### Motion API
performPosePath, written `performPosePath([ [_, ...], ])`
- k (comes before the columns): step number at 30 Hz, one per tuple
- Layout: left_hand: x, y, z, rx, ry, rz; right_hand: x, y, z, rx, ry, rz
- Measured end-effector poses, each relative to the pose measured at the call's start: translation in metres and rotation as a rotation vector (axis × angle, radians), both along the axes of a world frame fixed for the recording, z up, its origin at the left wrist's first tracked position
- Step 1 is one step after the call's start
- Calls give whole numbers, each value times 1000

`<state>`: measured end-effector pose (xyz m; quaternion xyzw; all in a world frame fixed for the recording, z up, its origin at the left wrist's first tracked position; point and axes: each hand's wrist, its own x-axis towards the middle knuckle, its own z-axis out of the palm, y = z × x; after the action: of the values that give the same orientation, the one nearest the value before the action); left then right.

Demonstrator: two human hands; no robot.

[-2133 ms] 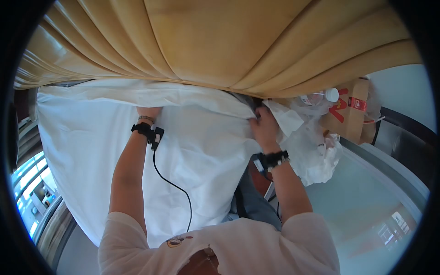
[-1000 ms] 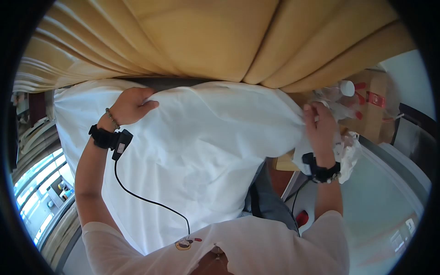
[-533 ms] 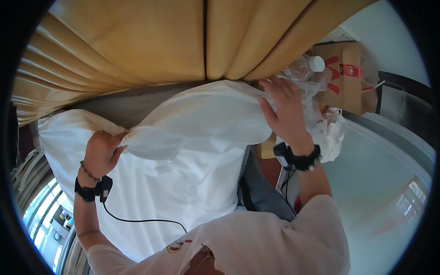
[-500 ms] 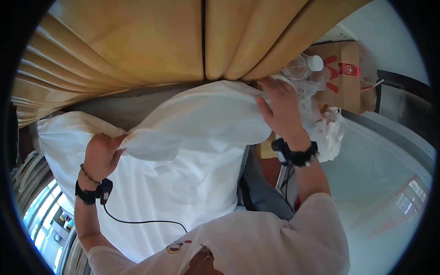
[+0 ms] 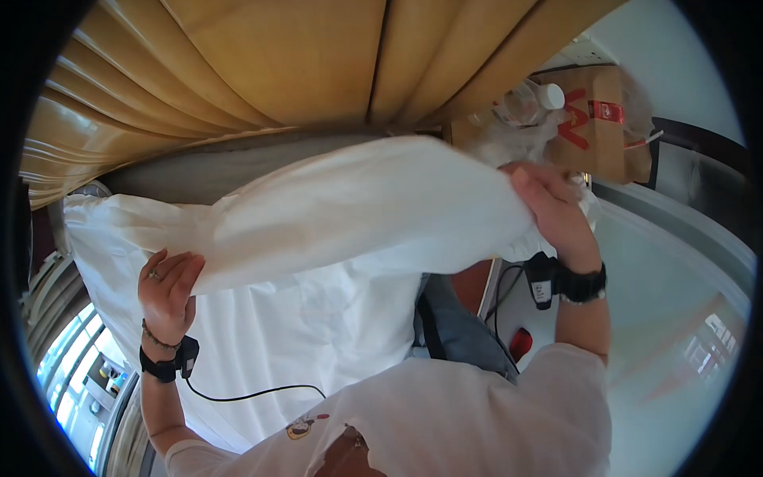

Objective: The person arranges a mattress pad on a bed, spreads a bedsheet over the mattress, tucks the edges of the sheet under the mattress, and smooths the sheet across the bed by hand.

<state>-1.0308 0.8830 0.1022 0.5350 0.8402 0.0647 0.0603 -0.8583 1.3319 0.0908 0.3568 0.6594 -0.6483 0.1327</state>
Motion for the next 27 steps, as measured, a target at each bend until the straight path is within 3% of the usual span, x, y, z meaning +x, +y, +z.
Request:
performPosePath([
  [1, 2, -6, 0, 7, 2, 14, 3, 2, -1, 6, -3, -2],
  [4, 11, -15, 0, 20, 9, 32, -5, 8, 0, 79, -272, 383],
  [5, 14, -18, 0, 24, 19, 30, -8, 12, -1, 76, -274, 385],
  [7, 21, -21, -1, 35, 38, 22, -10, 22, -3, -303, -11, 312],
  [11, 28, -31, 0, 63, 65, 22, -13, 11, 18, -448, 100, 153],
  [13, 34, -40, -1, 62, 58, 25, -8, 19, 26, -111, 129, 326],
  [14, 36, -42, -2, 67, 49, 24, -7, 17, 30, -15, 141, 97],
  [17, 41, -44, -3, 99, 52, 32, -19, 47, 18, 12, 246, 53],
  [18, 41, -44, -4, 102, 54, 36, -26, 34, 17, 363, 212, 55],
  [19, 41, -44, -4, 104, 14, 25, -28, 22, 16, 364, 214, 56],
  [21, 38, -47, -6, 106, -16, 22, -37, -1, 13, 1401, 603, 365],
  [25, 41, -45, -3, 97, 15, 15, -57, -73, 7, 702, 781, 992],
  [27, 42, -42, 0, 95, 35, 33, -72, -110, -12, 575, 913, 1113],
])
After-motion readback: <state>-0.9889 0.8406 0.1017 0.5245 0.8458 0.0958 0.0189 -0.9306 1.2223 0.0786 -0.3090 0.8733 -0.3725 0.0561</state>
